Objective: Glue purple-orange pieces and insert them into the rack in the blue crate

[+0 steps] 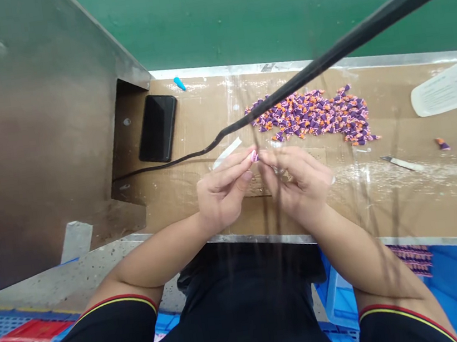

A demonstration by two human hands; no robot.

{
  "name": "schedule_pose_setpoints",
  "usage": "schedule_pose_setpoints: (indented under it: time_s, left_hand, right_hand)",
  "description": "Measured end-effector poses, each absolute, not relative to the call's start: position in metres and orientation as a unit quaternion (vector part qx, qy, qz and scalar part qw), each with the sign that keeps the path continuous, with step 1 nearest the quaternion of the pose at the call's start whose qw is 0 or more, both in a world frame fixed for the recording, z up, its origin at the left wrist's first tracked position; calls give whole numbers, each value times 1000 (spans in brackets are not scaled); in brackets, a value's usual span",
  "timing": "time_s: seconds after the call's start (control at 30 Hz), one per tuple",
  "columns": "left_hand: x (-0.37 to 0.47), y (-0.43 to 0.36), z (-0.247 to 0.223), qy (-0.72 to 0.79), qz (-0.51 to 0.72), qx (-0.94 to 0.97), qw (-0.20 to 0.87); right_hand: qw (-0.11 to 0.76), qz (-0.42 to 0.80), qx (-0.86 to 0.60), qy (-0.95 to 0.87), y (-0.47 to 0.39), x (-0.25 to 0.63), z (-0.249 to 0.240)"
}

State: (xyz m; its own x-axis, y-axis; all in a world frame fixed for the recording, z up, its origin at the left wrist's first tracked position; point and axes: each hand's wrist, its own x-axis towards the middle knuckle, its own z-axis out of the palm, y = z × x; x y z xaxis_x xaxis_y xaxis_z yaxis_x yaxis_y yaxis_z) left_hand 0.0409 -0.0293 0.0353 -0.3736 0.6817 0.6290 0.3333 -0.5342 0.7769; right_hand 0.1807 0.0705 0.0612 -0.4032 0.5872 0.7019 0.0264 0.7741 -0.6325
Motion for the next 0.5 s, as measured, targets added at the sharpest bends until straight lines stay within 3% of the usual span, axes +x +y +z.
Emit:
schedule_pose_setpoints:
  time_s: [0.5]
  left_hand:
    - [41, -27, 35, 503, 675, 505, 187]
  right_hand:
    - [514, 261, -174, -798, 80, 177, 58]
